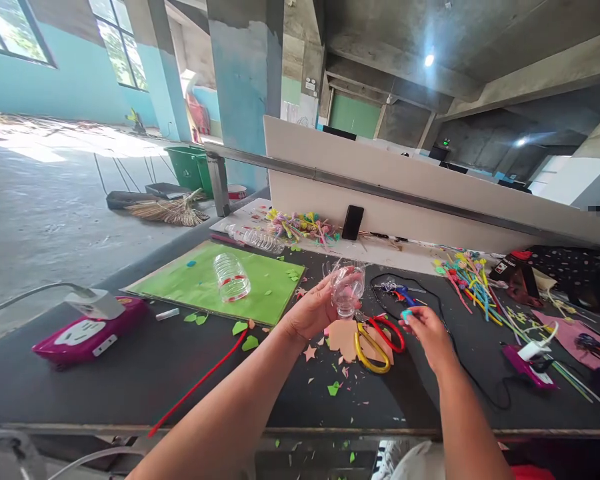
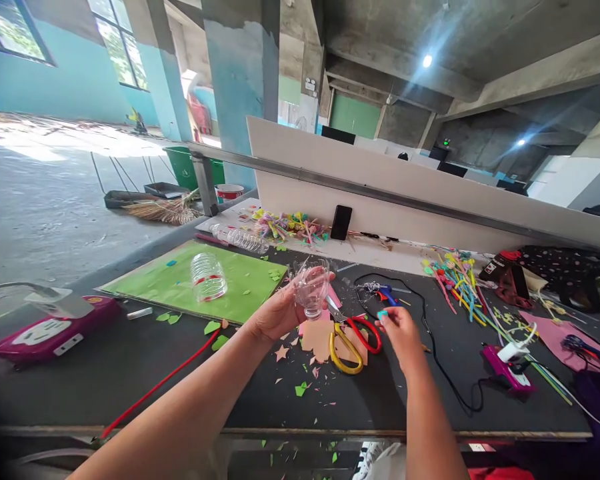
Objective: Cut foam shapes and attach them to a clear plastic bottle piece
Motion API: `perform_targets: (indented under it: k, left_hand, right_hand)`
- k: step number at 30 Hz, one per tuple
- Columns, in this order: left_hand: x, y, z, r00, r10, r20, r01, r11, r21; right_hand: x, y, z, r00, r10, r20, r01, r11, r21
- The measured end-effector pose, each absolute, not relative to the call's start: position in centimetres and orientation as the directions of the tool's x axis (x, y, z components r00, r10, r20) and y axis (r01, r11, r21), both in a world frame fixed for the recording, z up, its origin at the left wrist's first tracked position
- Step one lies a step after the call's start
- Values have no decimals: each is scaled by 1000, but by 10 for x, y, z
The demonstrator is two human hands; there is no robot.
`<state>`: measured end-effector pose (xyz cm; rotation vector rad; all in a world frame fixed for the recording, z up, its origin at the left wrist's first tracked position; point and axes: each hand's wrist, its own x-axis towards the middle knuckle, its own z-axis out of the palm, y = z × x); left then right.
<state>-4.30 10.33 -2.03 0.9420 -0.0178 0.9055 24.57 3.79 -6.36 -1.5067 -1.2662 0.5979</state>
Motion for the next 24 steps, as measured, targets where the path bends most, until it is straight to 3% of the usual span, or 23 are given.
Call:
perform_targets:
  k: [2, 3, 5, 7, 11, 19, 24]
  left_hand:
    - [-42, 101, -20, 638, 690, 342, -668, 276, 691]
    - [-41, 100, -20, 635, 702, 321, -663, 282, 694]
    - [-38, 98, -21, 632, 720, 287, -647, 285, 708]
    - [-35, 98, -24, 633, 728, 262, -628, 285, 725]
    - [-29, 100, -34, 642, 728, 241, -590, 269, 761]
    - [-24, 94, -42, 752, 619, 226, -484, 286, 827]
    - [-23, 90, -38, 837, 479, 263, -428, 276, 861]
  right_hand:
    - [254, 27, -56, 337, 929, 156, 212, 86, -974]
    - [258, 22, -52, 328, 942, 69, 8, 70, -998]
    - [261, 15, -47, 255, 964, -71, -322, 16, -946]
    - [260, 10, -44, 184, 974, -134, -489, -27, -872]
    - [244, 4, -38, 133, 983, -129, -578, -29, -816]
    - [220, -6, -19, 53, 998, 32, -710, 60, -702]
    - [221, -6, -17, 66, 994, 89, -651, 111, -751]
